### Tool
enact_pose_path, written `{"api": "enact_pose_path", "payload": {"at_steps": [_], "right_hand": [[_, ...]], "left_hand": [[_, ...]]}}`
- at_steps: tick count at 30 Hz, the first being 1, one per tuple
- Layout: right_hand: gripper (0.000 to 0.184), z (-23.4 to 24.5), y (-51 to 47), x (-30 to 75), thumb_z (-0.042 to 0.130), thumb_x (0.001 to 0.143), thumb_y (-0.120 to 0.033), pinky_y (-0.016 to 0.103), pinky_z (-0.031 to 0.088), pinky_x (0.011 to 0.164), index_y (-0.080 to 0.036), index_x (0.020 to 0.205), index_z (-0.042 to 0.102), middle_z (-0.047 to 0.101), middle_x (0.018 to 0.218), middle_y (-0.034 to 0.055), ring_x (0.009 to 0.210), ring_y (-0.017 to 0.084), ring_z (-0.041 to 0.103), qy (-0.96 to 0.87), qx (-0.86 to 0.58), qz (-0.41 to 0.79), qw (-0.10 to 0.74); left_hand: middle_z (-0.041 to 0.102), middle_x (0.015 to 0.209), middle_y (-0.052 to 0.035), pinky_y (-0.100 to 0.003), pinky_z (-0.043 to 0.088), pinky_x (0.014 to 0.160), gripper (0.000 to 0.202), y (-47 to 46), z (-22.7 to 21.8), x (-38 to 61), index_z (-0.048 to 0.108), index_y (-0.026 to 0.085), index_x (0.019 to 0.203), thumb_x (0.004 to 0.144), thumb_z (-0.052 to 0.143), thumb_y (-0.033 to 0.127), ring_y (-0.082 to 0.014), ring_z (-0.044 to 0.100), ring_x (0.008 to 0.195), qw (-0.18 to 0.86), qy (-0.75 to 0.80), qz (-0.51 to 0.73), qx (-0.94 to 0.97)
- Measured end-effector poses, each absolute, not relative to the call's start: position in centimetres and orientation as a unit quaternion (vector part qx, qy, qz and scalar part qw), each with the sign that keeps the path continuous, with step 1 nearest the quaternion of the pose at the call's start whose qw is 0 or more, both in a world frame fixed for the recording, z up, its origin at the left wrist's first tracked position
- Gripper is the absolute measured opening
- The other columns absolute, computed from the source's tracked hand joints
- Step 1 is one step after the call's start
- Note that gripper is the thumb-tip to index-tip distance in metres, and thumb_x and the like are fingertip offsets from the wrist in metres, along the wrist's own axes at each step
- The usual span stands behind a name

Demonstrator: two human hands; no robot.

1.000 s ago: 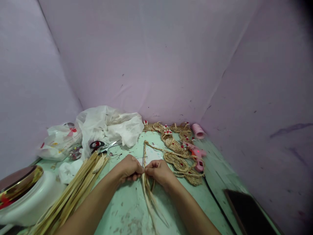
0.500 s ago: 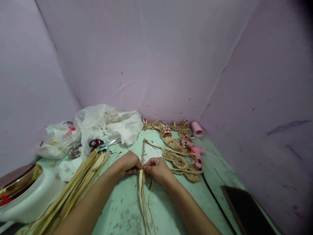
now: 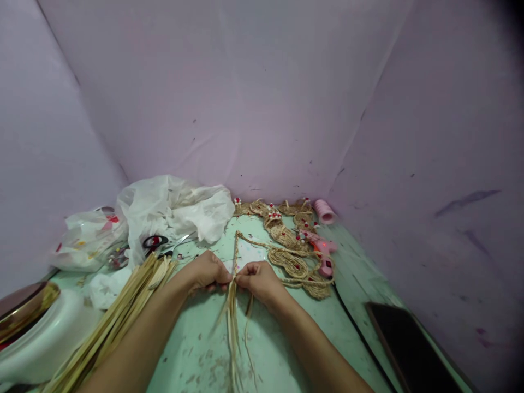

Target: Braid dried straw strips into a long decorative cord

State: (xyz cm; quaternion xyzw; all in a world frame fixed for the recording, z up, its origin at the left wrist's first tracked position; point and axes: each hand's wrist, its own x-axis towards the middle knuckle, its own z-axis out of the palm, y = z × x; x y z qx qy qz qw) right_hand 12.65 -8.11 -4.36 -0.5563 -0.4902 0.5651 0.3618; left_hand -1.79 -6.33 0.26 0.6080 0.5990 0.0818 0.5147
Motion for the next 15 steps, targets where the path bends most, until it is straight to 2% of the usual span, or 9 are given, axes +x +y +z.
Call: {"api": "enact_pose_path", "payload": {"at_steps": [9,15], "right_hand": [[0.006,-4.7,-8.0,12.6,0.053,0.053,-0.009,0.020,0.026,0.043,-0.013,0.049,0.053,0.047,0.042,-0.0036,0.041,0.005,0.035,-0.496,-0.548,0.568,0.363],[0.005,-4.8,-8.1,12.6,0.053,0.053,-0.010,0.020,0.025,0.043,-0.013,0.050,0.053,0.047,0.043,-0.0035,0.040,0.005,0.035,-0.501,-0.545,0.561,0.371]], "left_hand": [[0.035,0.031,0.0043,-0.020,0.015,0.032,0.015,-6.4,-0.3,-1.1,0.048,0.014,0.043,0.047,0.054,0.027,-0.0063,0.029,0.031,0.508,0.621,0.106,0.588],[0.034,0.033,0.0051,-0.018,0.010,0.032,0.017,-6.3,-0.8,-0.8,0.040,0.016,0.040,0.044,0.053,0.026,-0.0035,0.026,0.030,0.606,0.604,0.157,0.493]]}}
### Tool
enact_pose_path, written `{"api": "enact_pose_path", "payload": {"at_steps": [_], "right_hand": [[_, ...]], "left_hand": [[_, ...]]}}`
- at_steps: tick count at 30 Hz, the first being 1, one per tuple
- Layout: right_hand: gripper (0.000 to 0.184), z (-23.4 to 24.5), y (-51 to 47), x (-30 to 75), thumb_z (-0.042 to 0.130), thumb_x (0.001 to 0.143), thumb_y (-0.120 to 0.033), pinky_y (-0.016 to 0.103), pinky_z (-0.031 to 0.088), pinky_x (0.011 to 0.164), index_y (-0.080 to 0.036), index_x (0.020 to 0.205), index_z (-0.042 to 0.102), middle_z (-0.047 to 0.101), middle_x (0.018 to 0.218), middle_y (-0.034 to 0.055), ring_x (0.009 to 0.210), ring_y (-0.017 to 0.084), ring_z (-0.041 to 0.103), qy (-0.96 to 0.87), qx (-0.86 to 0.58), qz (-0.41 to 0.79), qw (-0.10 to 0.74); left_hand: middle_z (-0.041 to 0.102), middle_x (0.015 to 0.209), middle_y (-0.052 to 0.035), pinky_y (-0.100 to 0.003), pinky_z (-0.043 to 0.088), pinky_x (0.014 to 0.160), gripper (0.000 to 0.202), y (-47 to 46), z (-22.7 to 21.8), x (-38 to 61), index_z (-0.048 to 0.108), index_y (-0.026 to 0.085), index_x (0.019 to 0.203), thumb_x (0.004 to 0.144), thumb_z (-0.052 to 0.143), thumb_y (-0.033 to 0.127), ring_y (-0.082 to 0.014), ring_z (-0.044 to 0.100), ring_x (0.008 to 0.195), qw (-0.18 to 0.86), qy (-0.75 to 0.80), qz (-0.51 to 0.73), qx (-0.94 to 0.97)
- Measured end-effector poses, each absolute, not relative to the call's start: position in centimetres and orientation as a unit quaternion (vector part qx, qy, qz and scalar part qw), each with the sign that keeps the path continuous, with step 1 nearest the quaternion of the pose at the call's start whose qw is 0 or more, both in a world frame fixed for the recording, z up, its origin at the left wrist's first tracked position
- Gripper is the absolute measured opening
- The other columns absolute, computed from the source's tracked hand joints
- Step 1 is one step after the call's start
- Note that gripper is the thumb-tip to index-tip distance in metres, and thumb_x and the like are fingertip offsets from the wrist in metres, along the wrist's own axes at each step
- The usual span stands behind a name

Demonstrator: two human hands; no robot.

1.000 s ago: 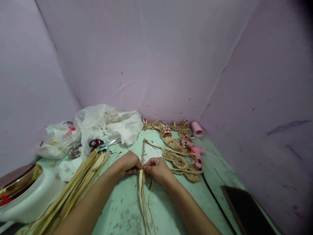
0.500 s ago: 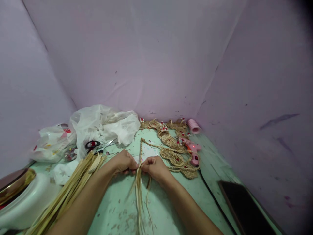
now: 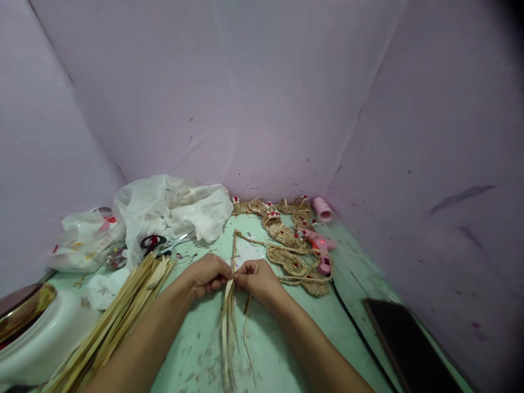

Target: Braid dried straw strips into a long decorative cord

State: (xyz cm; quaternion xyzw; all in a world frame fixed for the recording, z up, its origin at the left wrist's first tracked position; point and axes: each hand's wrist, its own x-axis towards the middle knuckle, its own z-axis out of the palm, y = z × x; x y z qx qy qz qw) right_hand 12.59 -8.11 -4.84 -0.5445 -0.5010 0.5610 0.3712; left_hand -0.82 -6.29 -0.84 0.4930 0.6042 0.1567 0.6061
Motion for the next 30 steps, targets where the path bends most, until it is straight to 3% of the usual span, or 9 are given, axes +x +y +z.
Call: {"api": "enact_pose_path", "payload": {"at_steps": [12,16,18,20,23,26,30], "right_hand": [[0.005,-4.4,-8.1,12.7,0.054,0.054,-0.010,0.019,0.029,0.044,-0.012,0.050,0.056,0.051,0.044,-0.0017,0.041,0.006,0.039,-0.494,-0.548,0.566,0.368],[0.006,-4.8,-8.0,12.6,0.054,0.055,-0.010,0.019,0.028,0.043,-0.012,0.050,0.057,0.051,0.045,-0.0014,0.041,0.006,0.039,-0.509,-0.560,0.545,0.360],[0.006,-4.9,-8.0,12.6,0.054,0.055,-0.011,0.019,0.028,0.042,-0.013,0.051,0.057,0.051,0.045,-0.0010,0.041,0.006,0.039,-0.512,-0.568,0.539,0.353],[0.006,-4.8,-8.0,12.5,0.054,0.055,-0.011,0.019,0.028,0.042,-0.013,0.051,0.058,0.051,0.045,-0.0008,0.041,0.006,0.039,-0.512,-0.576,0.534,0.349],[0.006,-4.8,-8.0,12.5,0.054,0.055,-0.011,0.020,0.029,0.042,-0.013,0.051,0.058,0.051,0.045,-0.0007,0.041,0.006,0.039,-0.514,-0.581,0.524,0.351],[0.005,-5.0,-7.9,12.5,0.054,0.054,-0.012,0.020,0.028,0.042,-0.012,0.052,0.059,0.051,0.046,-0.0003,0.041,0.006,0.039,-0.517,-0.579,0.518,0.360],[0.006,-5.2,-7.9,12.5,0.054,0.053,-0.014,0.020,0.028,0.042,-0.012,0.054,0.060,0.052,0.048,0.0005,0.042,0.006,0.039,-0.514,-0.578,0.525,0.355]], "left_hand": [[0.043,0.041,0.0031,-0.017,0.006,0.031,0.028,-5.9,-1.1,-2.8,0.048,0.013,0.049,0.043,0.066,0.033,-0.0008,0.026,0.030,0.692,0.555,0.132,0.442],[0.037,0.038,0.0049,-0.018,0.007,0.032,0.027,-6.8,2.2,-4.0,0.047,0.014,0.048,0.045,0.066,0.033,-0.0007,0.022,0.030,0.684,0.526,0.174,0.475],[0.044,0.046,0.0023,-0.018,0.011,0.033,0.024,-7.6,4.7,-4.7,0.051,0.015,0.054,0.048,0.066,0.032,-0.0025,0.030,0.034,0.683,0.492,0.195,0.503],[0.055,0.061,-0.0015,-0.020,0.014,0.034,0.024,-8.5,6.6,-4.8,0.053,0.016,0.061,0.054,0.064,0.036,-0.0033,0.033,0.036,0.665,0.486,0.179,0.538],[0.045,0.047,0.0031,-0.020,0.011,0.036,0.023,-9.3,6.8,-3.5,0.052,0.015,0.058,0.056,0.062,0.035,-0.0017,0.022,0.034,0.602,0.515,0.131,0.596],[0.034,0.042,0.0063,-0.019,0.015,0.040,0.019,-9.0,4.6,-1.6,0.051,0.014,0.054,0.053,0.059,0.031,-0.0027,0.022,0.039,0.544,0.544,0.109,0.630],[0.039,0.045,0.0049,-0.020,0.021,0.045,0.016,-8.1,1.8,-0.5,0.053,0.012,0.052,0.050,0.054,0.028,-0.0051,0.029,0.045,0.483,0.571,0.115,0.653]]}}
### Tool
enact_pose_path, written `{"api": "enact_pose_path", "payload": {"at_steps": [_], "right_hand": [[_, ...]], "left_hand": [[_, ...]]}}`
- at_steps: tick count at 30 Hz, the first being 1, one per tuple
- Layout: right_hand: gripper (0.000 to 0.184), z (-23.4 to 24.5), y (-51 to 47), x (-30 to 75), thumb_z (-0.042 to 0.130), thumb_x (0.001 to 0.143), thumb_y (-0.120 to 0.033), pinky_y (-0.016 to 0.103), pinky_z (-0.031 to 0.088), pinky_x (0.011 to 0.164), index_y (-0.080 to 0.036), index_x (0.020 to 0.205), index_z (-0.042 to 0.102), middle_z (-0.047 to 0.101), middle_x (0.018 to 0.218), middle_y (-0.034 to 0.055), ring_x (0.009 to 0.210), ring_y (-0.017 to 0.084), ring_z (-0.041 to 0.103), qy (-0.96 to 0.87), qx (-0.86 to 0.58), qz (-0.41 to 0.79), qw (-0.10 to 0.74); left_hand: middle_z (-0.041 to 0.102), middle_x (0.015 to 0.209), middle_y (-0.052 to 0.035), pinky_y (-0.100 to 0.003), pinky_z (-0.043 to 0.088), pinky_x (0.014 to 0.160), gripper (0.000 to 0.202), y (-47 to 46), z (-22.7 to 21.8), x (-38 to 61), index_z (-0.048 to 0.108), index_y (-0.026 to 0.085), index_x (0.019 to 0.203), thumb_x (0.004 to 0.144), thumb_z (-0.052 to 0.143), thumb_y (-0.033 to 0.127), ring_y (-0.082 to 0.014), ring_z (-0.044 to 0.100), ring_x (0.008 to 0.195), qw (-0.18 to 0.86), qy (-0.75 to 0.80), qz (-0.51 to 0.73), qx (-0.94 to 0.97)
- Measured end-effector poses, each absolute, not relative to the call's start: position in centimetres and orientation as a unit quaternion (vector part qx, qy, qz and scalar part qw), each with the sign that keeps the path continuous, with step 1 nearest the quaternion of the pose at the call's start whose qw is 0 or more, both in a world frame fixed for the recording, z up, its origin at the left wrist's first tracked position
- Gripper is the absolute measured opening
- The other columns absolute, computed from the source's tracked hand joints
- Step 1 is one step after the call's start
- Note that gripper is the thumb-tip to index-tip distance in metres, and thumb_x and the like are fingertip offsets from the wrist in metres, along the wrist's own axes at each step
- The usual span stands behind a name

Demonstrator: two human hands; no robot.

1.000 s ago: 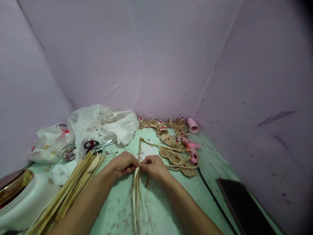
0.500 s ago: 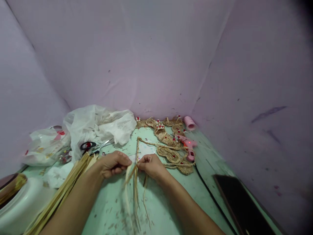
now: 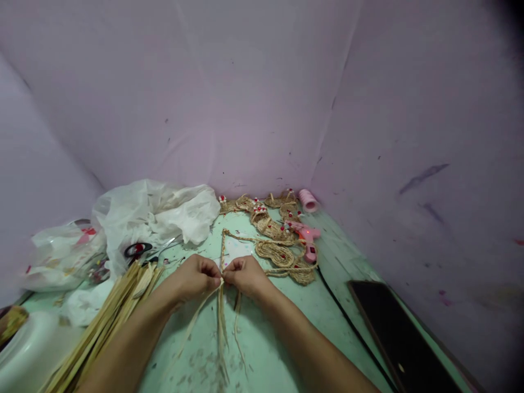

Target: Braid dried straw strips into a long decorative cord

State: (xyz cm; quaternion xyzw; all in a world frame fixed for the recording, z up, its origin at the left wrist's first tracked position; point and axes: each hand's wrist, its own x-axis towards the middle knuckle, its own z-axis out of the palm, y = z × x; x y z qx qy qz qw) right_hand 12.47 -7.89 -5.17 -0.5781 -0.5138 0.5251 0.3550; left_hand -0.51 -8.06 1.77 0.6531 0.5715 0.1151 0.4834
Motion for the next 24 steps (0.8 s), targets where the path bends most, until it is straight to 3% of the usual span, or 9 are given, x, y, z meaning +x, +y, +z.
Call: {"api": "enact_pose_path", "payload": {"at_steps": [4,17,24], "right_hand": [[0.005,-4.7,-8.0,12.5,0.055,0.053,-0.013,0.020,0.028,0.042,-0.012,0.054,0.060,0.053,0.049,0.0008,0.043,0.006,0.039,-0.503,-0.580,0.536,0.352],[0.007,-4.7,-7.9,12.6,0.053,0.057,-0.011,0.019,0.025,0.041,-0.011,0.052,0.058,0.051,0.045,-0.0003,0.039,0.004,0.036,-0.493,-0.552,0.572,0.354],[0.007,-4.7,-7.9,12.6,0.053,0.055,-0.010,0.019,0.024,0.040,-0.011,0.051,0.058,0.050,0.044,-0.0005,0.039,0.005,0.036,-0.497,-0.561,0.561,0.351]], "left_hand": [[0.042,0.046,0.0043,-0.020,0.023,0.046,0.016,-7.4,0.6,-1.0,0.054,0.012,0.054,0.048,0.054,0.027,-0.0061,0.033,0.046,0.460,0.598,0.128,0.644],[0.036,0.037,0.0073,-0.018,0.012,0.036,0.026,-6.6,-0.9,-2.1,0.050,0.014,0.060,0.055,0.063,0.036,-0.0025,0.025,0.032,0.617,0.515,0.158,0.574],[0.040,0.039,0.0058,-0.018,0.011,0.036,0.029,-6.7,-0.9,-2.0,0.053,0.013,0.065,0.052,0.065,0.036,-0.0033,0.026,0.034,0.617,0.537,0.165,0.552]]}}
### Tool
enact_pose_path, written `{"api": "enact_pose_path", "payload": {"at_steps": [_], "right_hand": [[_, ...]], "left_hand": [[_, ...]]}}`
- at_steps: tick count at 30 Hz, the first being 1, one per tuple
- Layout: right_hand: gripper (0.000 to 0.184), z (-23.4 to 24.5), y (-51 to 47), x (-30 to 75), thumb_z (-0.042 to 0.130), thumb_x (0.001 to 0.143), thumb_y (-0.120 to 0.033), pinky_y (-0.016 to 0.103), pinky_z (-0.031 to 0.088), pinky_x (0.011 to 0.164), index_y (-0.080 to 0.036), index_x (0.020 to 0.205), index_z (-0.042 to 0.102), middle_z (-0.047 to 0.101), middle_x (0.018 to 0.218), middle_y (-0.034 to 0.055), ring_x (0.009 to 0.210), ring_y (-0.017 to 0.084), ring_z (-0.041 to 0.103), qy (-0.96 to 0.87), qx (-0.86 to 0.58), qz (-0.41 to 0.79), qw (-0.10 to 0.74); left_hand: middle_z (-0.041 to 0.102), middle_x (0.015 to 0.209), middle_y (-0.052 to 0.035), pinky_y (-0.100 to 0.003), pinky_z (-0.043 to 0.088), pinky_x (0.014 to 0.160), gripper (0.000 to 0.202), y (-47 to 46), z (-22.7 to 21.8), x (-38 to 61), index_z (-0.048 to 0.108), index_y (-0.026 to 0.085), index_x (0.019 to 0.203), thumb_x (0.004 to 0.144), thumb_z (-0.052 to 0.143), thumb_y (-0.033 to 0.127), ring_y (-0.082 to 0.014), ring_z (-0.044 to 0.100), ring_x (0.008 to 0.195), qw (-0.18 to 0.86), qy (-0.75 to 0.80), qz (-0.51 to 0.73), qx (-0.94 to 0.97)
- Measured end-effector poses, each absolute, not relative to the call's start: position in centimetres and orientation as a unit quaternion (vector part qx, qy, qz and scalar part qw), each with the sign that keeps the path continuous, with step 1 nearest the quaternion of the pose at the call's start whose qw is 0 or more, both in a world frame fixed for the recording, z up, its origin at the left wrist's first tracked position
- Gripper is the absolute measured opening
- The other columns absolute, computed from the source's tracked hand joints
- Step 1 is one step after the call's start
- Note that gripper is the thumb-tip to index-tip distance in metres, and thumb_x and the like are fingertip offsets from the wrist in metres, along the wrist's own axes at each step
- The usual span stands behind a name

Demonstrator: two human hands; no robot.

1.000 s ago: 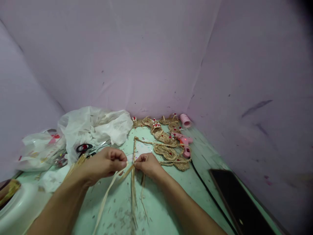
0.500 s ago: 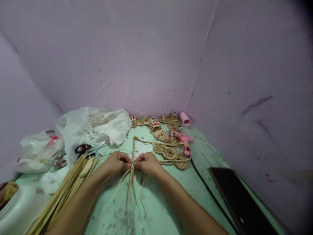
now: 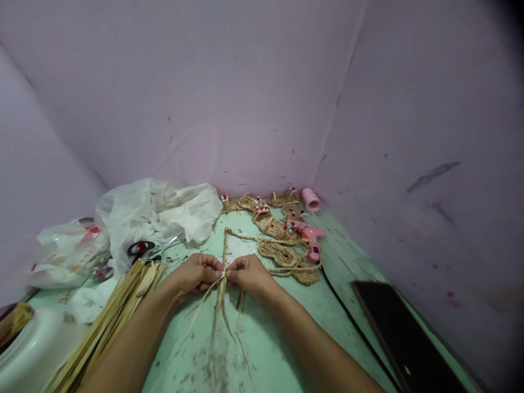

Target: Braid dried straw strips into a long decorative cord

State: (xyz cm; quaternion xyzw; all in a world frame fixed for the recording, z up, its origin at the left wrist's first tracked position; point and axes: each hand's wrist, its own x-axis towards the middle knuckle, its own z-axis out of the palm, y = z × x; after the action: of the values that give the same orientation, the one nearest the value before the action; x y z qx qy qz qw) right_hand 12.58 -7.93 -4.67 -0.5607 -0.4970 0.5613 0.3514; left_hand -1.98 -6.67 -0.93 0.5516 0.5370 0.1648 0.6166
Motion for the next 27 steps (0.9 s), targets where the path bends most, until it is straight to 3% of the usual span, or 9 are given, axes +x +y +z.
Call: {"api": "enact_pose_path", "payload": {"at_steps": [4,8,12,16,20,24,27], "right_hand": [[0.004,-4.7,-7.9,12.6,0.055,0.053,-0.010,0.019,0.027,0.041,-0.012,0.052,0.059,0.050,0.044,-0.0009,0.040,0.005,0.037,-0.500,-0.567,0.551,0.352],[0.006,-5.1,-7.9,12.5,0.054,0.053,-0.010,0.019,0.027,0.041,-0.012,0.053,0.059,0.051,0.046,-0.0001,0.040,0.006,0.038,-0.515,-0.572,0.533,0.351],[0.007,-4.8,-8.0,12.5,0.053,0.053,-0.009,0.019,0.026,0.040,-0.012,0.052,0.059,0.052,0.046,0.0003,0.040,0.005,0.037,-0.509,-0.585,0.528,0.346],[0.007,-3.8,-8.2,12.7,0.052,0.054,-0.009,0.019,0.025,0.038,-0.011,0.053,0.059,0.054,0.046,0.0006,0.037,0.004,0.035,-0.482,-0.575,0.564,0.345],[0.006,-3.4,-8.3,12.7,0.053,0.054,-0.008,0.018,0.025,0.038,-0.011,0.054,0.059,0.055,0.046,0.0003,0.036,0.004,0.035,-0.467,-0.573,0.575,0.350],[0.006,-3.4,-8.3,12.7,0.053,0.052,-0.007,0.018,0.025,0.037,-0.011,0.053,0.058,0.053,0.043,-0.0013,0.035,0.004,0.036,-0.459,-0.569,0.580,0.359],[0.006,-3.0,-8.4,12.8,0.052,0.054,-0.008,0.018,0.023,0.034,-0.011,0.052,0.057,0.051,0.041,-0.0026,0.031,0.003,0.034,-0.447,-0.556,0.601,0.361]], "left_hand": [[0.036,0.036,0.0050,-0.020,0.012,0.038,0.023,-6.6,-0.7,-1.8,0.052,0.012,0.053,0.052,0.061,0.033,-0.0037,0.025,0.034,0.576,0.559,0.133,0.581],[0.032,0.033,0.0058,-0.019,0.013,0.038,0.011,-6.9,-0.7,-1.1,0.047,0.013,0.043,0.048,0.054,0.021,-0.0035,0.024,0.033,0.511,0.611,0.150,0.586],[0.028,0.027,0.0059,-0.020,0.010,0.034,0.015,-7.6,-0.7,0.1,0.038,0.016,0.038,0.048,0.048,0.018,-0.0041,0.021,0.027,0.511,0.646,0.193,0.533],[0.043,0.029,0.0000,-0.020,0.023,0.031,0.010,-8.3,0.1,1.1,0.045,0.014,0.042,0.051,0.047,0.016,-0.0080,0.033,0.025,0.534,0.663,0.205,0.483],[0.051,0.036,-0.0055,-0.021,0.037,0.038,0.008,-8.5,1.0,1.3,0.046,0.012,0.043,0.051,0.045,0.012,-0.0122,0.048,0.034,0.581,0.658,0.189,0.441],[0.055,0.041,-0.0068,-0.020,0.037,0.039,0.004,-8.2,0.9,0.8,0.049,0.011,0.047,0.050,0.050,0.014,-0.0126,0.050,0.037,0.599,0.641,0.181,0.445],[0.050,0.035,-0.0023,-0.018,0.028,0.033,0.007,-8.0,0.6,0.4,0.051,0.011,0.050,0.049,0.054,0.018,-0.0085,0.041,0.030,0.579,0.641,0.185,0.469]]}}
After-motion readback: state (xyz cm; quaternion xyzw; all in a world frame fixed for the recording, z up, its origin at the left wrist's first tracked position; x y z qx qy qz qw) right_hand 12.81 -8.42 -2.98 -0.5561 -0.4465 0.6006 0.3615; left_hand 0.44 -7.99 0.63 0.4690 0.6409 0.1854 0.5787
